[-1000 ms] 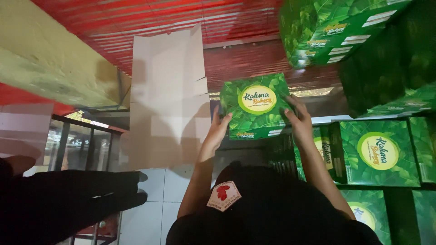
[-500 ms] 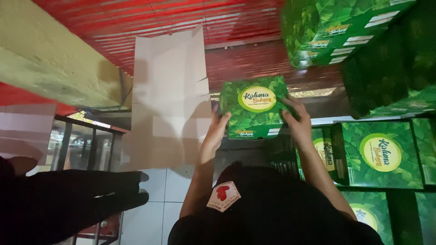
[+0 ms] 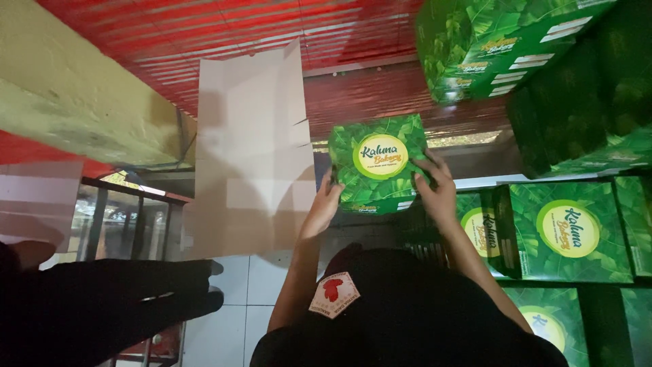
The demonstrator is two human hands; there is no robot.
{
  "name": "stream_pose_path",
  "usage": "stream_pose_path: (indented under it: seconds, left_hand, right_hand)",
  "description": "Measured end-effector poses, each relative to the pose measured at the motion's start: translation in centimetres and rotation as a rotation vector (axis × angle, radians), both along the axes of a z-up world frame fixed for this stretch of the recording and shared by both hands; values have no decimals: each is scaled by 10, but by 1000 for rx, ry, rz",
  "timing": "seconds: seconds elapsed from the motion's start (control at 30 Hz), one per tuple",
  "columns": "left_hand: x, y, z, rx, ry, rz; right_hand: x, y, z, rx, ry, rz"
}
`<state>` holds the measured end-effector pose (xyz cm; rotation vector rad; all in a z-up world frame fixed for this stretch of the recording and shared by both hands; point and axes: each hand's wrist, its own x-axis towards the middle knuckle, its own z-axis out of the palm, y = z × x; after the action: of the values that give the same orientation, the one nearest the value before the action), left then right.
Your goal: Folding cardboard sheets into boxes for cake packaging.
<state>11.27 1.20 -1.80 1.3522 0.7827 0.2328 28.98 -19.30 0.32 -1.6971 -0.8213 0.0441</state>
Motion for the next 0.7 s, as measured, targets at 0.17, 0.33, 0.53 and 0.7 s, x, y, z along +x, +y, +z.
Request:
stream_pose_path:
  seconds: [0.17, 0.33, 0.53, 0.7]
  left_hand:
    - [11, -15, 23, 253, 216, 14]
    - [6, -12, 14, 357, 224, -83]
    - [11, -17, 33, 396, 200, -78]
    - [5, -23, 49, 417, 159, -98]
  right_hand:
    - [-2, 3, -3, 30, -18, -29]
    - [-1, 3, -10, 48, -33, -25]
    - [-7, 2, -10, 69, -8, -41]
    - [-7, 2, -18, 91, -14, -41]
